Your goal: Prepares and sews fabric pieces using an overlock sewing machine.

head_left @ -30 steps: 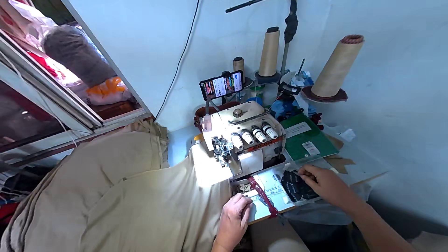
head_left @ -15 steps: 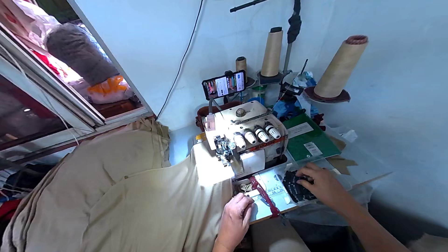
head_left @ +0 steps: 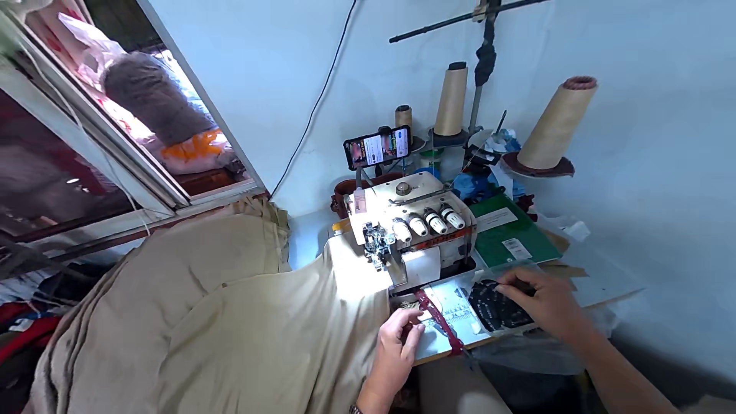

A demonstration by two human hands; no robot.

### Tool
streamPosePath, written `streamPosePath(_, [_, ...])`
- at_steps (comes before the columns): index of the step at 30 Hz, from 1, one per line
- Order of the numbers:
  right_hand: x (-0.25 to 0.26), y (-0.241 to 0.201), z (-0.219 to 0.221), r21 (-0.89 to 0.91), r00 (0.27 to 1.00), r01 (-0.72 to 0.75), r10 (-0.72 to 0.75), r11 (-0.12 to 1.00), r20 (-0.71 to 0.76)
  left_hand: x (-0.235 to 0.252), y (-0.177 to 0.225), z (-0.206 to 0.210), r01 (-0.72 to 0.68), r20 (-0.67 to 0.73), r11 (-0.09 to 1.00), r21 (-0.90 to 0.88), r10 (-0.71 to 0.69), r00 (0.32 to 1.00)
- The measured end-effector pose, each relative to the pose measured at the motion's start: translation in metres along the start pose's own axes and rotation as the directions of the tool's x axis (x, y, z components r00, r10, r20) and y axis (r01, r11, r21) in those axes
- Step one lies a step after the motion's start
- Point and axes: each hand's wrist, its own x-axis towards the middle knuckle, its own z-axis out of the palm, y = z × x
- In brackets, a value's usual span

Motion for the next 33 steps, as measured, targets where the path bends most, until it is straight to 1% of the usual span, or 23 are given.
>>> streamPosePath(2, [-0.006, -0.025, 0.011, 0.167, 0.991, -0.021, -0.002, 0.986, 0.137, 0.010, 0.024, 0.002, 0.017, 0.002, 0.999, -0.037, -0.017, 1.000])
streamPosePath(4, [-0.014, -0.051, 0.030, 0.278, 0.970, -0.026, -0.043, 0.960, 0.241, 0.016, 0.042, 0.004, 0.040, -0.006, 0.999, -0.028, -0.040, 0.999])
streamPosePath(6, [-0.018, -0.070, 0.047, 0.361, 0.967, -0.053, -0.043, 0.931, 0.250, 0.019, 0.052, 0.007, 0.098, -0.102, 0.994, -0.037, -0.101, 0.990])
streamPosePath(8, [-0.019, -0.084, 0.059, 0.481, 0.973, -0.139, 0.028, 0.866, 0.231, 0.017, 0.059, 0.003, 0.224, -0.158, 0.961, -0.159, -0.249, 0.956])
streamPosePath(9, [-0.020, -0.089, 0.065, 0.566, 0.967, -0.210, 0.083, 0.797, 0.241, 0.015, 0.060, 0.000, 0.273, -0.175, 0.931, -0.243, -0.319, 0.931])
streamPosePath(11, [-0.024, -0.097, 0.078, 0.716, 0.930, -0.363, 0.188, 0.596, 0.315, 0.008, 0.059, -0.005, 0.317, -0.204, 0.869, -0.380, -0.413, 0.888])
streamPosePath(12, [-0.027, -0.100, 0.083, 0.761, 0.909, -0.418, 0.225, 0.497, 0.352, 0.005, 0.058, -0.007, 0.324, -0.213, 0.846, -0.423, -0.441, 0.872])
streamPosePath(13, [-0.030, -0.102, 0.087, 0.790, 0.894, -0.445, 0.248, 0.421, 0.372, 0.002, 0.058, -0.008, 0.332, -0.216, 0.831, -0.447, -0.461, 0.861])
streamPosePath(15, [-0.033, -0.104, 0.095, 0.823, 0.889, -0.449, 0.262, 0.347, 0.375, -0.004, 0.057, -0.011, 0.343, -0.206, 0.819, -0.460, -0.474, 0.856])
streamPosePath(17, [-0.035, -0.104, 0.099, 0.834, 0.893, -0.439, 0.265, 0.334, 0.364, -0.008, 0.057, -0.012, 0.342, -0.214, 0.826, -0.447, -0.470, 0.856])
streamPosePath(19, [-0.037, -0.107, 0.101, 0.842, 0.901, -0.412, 0.295, 0.349, 0.319, -0.012, 0.055, -0.011, 0.312, -0.290, 0.869, -0.383, -0.434, 0.853])
streamPosePath(21, [-0.041, -0.109, 0.103, 0.841, 0.919, -0.358, 0.311, 0.406, 0.241, -0.016, 0.055, -0.011, 0.269, -0.361, 0.916, -0.297, -0.369, 0.856])
streamPosePath(22, [-0.043, -0.110, 0.104, 0.837, 0.929, -0.331, 0.308, 0.436, 0.207, -0.017, 0.057, -0.011, 0.256, -0.370, 0.923, -0.286, -0.353, 0.860])
streamPosePath(25, [-0.053, -0.112, 0.106, 0.821, 0.948, -0.290, 0.267, 0.492, 0.174, -0.019, 0.065, -0.012, 0.286, -0.294, 0.892, -0.349, -0.394, 0.871])
streamPosePath(28, [-0.060, -0.112, 0.110, 0.818, 0.954, -0.281, 0.241, 0.501, 0.180, -0.019, 0.068, -0.015, 0.334, -0.217, 0.824, -0.457, -0.468, 0.857])
streamPosePath(30, [-0.061, -0.111, 0.112, 0.821, 0.957, -0.270, 0.231, 0.502, 0.173, -0.019, 0.070, -0.016, 0.349, -0.201, 0.792, -0.500, -0.498, 0.843])
streamPosePath(33, [-0.062, -0.108, 0.114, 0.813, 0.962, -0.263, 0.209, 0.520, 0.177, -0.022, 0.072, -0.017, 0.348, -0.189, 0.791, -0.503, -0.494, 0.849])
